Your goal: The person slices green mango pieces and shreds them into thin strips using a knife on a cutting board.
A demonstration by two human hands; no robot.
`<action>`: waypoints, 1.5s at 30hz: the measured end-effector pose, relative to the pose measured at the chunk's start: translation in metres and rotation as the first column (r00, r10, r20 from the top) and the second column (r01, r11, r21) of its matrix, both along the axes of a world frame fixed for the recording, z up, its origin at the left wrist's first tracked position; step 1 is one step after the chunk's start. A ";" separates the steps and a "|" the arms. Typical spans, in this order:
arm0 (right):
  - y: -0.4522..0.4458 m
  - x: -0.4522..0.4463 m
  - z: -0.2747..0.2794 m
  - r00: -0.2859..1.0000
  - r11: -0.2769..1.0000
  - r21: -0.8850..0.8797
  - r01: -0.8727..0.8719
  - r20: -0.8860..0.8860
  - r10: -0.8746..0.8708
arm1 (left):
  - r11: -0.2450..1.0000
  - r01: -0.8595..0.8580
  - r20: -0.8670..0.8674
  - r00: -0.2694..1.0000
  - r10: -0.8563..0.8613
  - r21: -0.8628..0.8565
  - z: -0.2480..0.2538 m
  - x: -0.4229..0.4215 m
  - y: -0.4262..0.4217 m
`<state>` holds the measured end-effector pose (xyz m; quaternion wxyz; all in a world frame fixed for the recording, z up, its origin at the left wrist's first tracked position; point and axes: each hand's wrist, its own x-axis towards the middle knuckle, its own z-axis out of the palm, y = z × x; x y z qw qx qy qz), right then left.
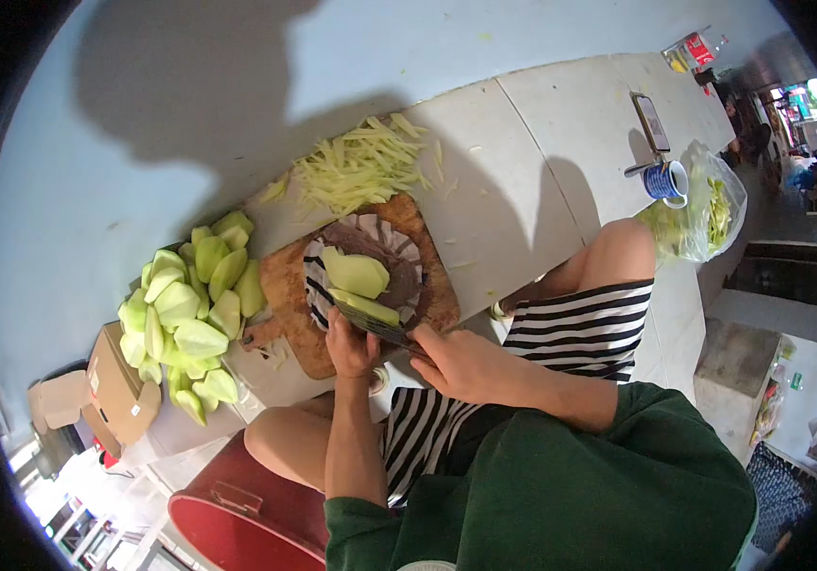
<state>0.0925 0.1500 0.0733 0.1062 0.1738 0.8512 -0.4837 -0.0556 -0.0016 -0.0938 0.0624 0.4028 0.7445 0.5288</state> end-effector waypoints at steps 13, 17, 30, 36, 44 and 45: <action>0.000 -0.006 -0.016 0.999 0.998 0.061 -0.034 0.024 0.033 | 0.999 -0.015 0.058 0.998 0.016 -0.030 -0.016 0.002 -0.007; -0.001 -0.007 -0.016 0.998 0.995 0.088 -0.035 0.054 0.030 | 0.998 -0.004 0.088 0.996 0.010 -0.068 -0.012 0.002 -0.008; -0.001 -0.030 -0.053 0.995 0.996 0.086 0.013 0.100 -0.022 | 0.995 -0.026 0.003 1.000 0.027 -0.100 -0.005 0.002 -0.007; 0.010 -0.036 -0.049 1.000 0.999 0.051 -0.011 0.018 0.010 | 0.995 -0.023 0.008 1.000 0.024 -0.099 -0.003 0.002 -0.005; 0.007 -0.035 -0.032 0.999 1.000 0.011 0.023 -0.045 -0.022 | 0.994 -0.011 0.036 0.999 0.015 -0.111 -0.003 0.001 -0.005; 0.007 -0.035 -0.033 0.996 0.998 0.048 0.027 -0.086 -0.023 | 0.994 -0.010 0.007 1.000 0.010 -0.107 -0.003 0.000 -0.005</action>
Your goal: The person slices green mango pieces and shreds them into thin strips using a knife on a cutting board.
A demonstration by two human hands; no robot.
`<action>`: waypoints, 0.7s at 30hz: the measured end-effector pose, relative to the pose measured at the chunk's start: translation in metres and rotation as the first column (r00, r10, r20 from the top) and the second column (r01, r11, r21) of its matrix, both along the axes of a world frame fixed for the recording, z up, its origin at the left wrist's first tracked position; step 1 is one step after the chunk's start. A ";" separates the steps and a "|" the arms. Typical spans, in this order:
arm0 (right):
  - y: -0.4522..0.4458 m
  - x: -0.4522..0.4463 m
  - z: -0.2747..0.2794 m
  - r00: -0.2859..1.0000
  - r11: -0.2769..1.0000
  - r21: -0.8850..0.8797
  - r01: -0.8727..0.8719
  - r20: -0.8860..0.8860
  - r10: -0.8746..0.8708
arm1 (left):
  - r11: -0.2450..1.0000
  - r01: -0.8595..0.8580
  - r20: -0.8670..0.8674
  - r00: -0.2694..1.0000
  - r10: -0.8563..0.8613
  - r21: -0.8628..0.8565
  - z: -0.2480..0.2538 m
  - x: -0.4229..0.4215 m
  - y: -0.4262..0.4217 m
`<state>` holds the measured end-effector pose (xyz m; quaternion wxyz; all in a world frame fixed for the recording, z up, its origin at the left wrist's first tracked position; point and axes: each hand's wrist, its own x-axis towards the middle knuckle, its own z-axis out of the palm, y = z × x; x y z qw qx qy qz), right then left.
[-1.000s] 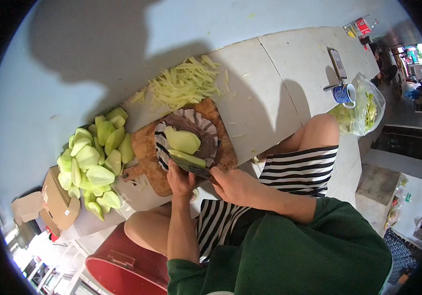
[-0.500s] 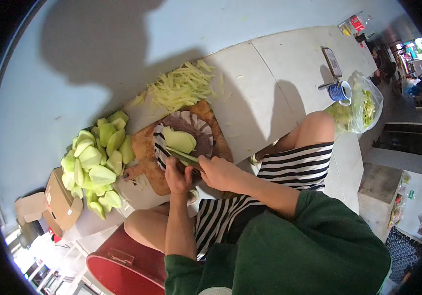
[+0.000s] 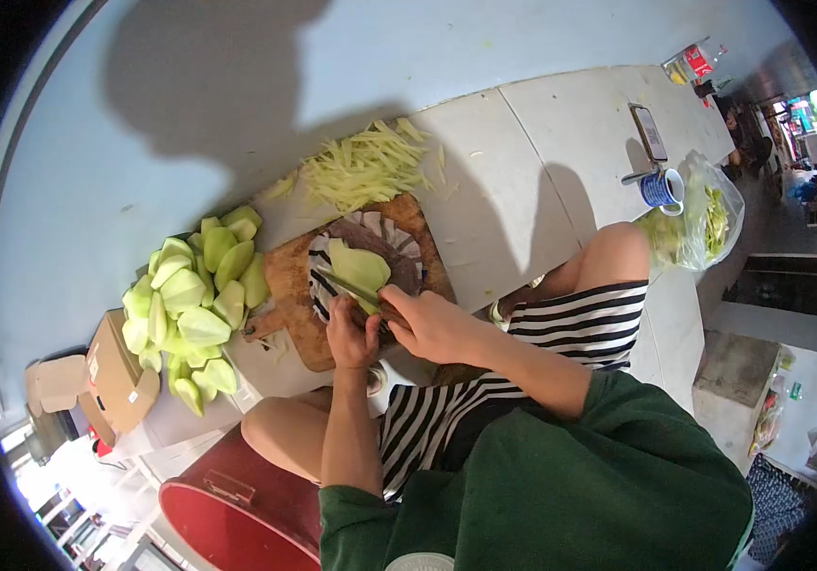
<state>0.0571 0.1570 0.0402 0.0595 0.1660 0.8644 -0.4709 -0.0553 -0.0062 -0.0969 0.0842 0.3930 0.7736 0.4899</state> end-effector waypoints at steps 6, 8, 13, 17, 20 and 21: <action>0.005 -0.010 -0.008 1.000 0.998 -0.053 0.019 -0.022 -0.020 | 0.999 -0.004 -0.067 0.998 0.008 0.052 -0.001 -0.001 0.004; 0.006 -0.007 -0.007 0.999 0.999 -0.045 0.030 -0.040 -0.031 | 0.997 -0.008 -0.043 0.999 0.011 0.083 -0.001 -0.001 0.005; 0.003 0.014 0.016 0.999 0.999 -0.015 0.029 -0.038 -0.029 | 0.998 -0.009 -0.080 0.997 0.014 0.065 0.015 0.000 0.007; -0.008 0.034 0.036 0.999 0.998 -0.054 -0.022 0.026 0.024 | 0.994 -0.022 -0.147 0.988 0.038 0.106 0.013 0.000 0.010; -0.012 0.038 0.036 1.000 0.997 -0.081 -0.012 0.026 0.015 | 0.994 -0.037 -0.107 0.993 0.048 0.103 0.013 0.001 0.010; -0.013 0.038 0.034 1.000 0.997 -0.078 -0.009 0.020 0.011 | 0.995 -0.028 -0.094 0.995 0.038 0.100 0.014 0.000 0.010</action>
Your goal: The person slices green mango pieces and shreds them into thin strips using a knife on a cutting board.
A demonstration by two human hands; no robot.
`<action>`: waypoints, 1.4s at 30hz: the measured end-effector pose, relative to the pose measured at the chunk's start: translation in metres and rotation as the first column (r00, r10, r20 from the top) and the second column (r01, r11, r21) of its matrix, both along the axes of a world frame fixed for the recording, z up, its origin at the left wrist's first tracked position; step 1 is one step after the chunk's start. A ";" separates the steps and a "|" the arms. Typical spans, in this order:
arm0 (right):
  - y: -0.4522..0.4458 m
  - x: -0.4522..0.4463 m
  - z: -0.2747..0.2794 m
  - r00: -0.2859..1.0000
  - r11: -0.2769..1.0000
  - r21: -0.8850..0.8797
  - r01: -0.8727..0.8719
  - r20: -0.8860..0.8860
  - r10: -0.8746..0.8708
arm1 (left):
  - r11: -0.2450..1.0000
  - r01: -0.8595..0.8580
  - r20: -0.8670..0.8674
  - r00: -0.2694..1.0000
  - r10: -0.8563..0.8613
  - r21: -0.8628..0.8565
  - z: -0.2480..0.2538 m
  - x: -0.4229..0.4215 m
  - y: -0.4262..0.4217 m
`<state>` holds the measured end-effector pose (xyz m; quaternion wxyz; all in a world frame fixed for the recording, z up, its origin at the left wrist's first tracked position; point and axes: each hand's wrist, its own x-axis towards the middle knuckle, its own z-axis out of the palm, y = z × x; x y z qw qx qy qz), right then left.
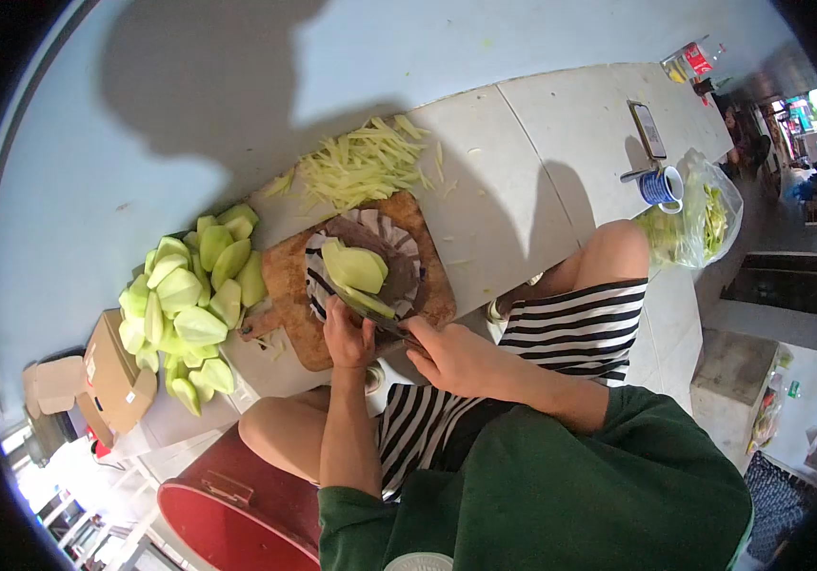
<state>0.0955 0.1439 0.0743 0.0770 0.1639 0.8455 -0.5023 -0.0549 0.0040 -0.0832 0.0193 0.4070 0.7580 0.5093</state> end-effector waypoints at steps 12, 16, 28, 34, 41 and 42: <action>-0.004 -0.008 -0.034 0.997 0.997 0.062 0.052 -0.062 -0.048 | 1.000 0.012 -0.005 1.000 -0.012 -0.021 -0.005 -0.001 -0.005; -0.004 -0.011 -0.039 0.998 0.994 0.103 0.040 -0.055 -0.034 | 0.999 0.006 -0.009 1.000 -0.006 -0.050 -0.005 -0.001 -0.005; -0.005 -0.040 -0.068 0.999 0.987 0.153 0.051 -0.004 -0.051 | 0.992 -0.039 0.005 0.999 0.040 -0.122 -0.005 -0.001 -0.004; -0.003 -0.034 -0.076 0.998 0.993 0.111 0.049 0.035 -0.053 | 0.983 -0.051 0.087 0.994 0.068 -0.176 -0.009 0.003 -0.006; 0.013 -0.036 -0.073 1.000 0.999 0.046 -0.007 0.013 0.006 | 0.983 -0.067 0.094 0.992 0.083 -0.168 0.003 0.005 -0.004; 0.014 -0.037 -0.077 0.998 0.997 0.076 -0.018 -0.051 0.022 | 0.981 -0.105 0.081 0.989 0.120 -0.166 0.003 0.006 -0.003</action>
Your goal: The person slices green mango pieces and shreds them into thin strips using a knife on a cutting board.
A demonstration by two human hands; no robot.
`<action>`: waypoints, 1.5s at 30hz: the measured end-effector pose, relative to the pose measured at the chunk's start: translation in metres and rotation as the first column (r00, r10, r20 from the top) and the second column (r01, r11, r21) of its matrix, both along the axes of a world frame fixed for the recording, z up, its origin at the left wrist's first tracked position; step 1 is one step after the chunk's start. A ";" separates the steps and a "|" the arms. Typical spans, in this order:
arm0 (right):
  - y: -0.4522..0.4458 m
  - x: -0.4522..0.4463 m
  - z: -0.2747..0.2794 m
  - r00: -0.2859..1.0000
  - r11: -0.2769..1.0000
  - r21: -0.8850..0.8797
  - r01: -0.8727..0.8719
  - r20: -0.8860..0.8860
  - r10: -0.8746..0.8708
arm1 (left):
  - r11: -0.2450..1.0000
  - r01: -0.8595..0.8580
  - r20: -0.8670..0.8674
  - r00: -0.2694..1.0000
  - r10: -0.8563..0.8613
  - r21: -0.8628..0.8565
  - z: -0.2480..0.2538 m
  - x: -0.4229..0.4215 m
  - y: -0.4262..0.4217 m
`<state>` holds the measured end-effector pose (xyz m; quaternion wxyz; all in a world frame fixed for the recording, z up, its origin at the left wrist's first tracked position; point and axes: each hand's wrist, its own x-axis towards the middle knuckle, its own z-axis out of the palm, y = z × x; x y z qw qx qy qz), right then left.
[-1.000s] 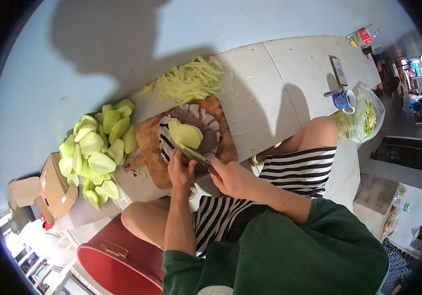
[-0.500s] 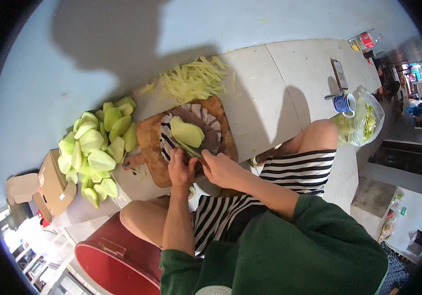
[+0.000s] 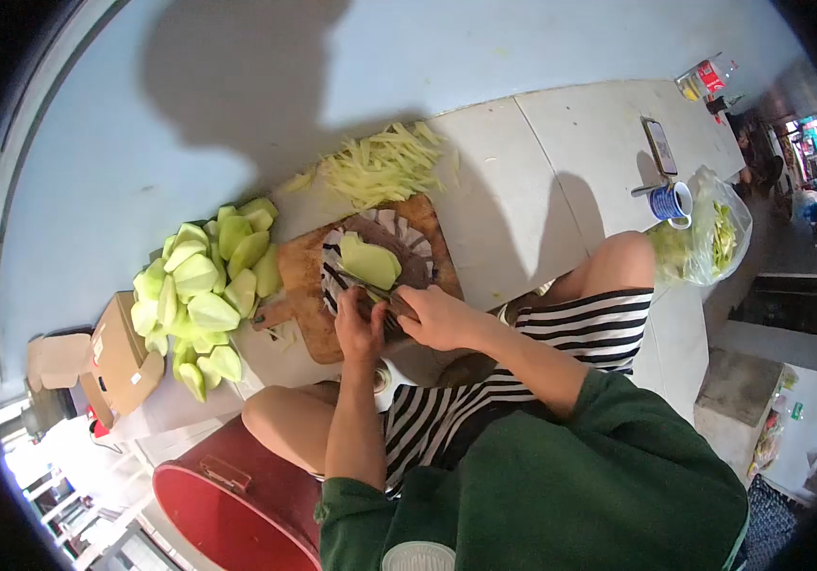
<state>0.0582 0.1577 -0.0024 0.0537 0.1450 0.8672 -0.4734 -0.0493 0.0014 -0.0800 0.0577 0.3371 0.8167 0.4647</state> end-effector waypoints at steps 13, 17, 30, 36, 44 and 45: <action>0.023 -0.021 0.024 0.987 0.973 -0.187 0.134 -0.068 -0.148 | 0.891 -0.391 0.242 0.910 0.336 0.232 0.024 0.012 0.030; 0.028 -0.020 0.036 0.981 0.953 -0.233 0.194 0.020 -0.194 | 0.885 -0.425 0.189 0.900 0.392 0.192 0.026 0.009 0.034; 0.055 0.047 0.049 0.932 0.840 -0.405 0.360 0.133 -0.336 | 0.936 -0.351 -0.264 0.901 0.343 0.020 0.061 -0.024 0.055; 0.058 0.071 0.030 0.936 0.872 -0.351 0.340 0.036 -0.350 | 0.976 -0.164 -0.165 0.976 0.140 -0.142 0.061 -0.037 0.056; 0.052 0.078 0.016 0.941 0.882 -0.338 0.329 0.041 -0.336 | 0.919 0.096 -0.417 0.870 -0.264 -0.382 0.046 -0.039 0.062; 0.052 0.079 0.015 0.946 0.908 -0.293 0.300 -0.032 -0.323 | 0.921 0.110 -0.411 0.871 -0.271 -0.374 0.042 -0.042 0.061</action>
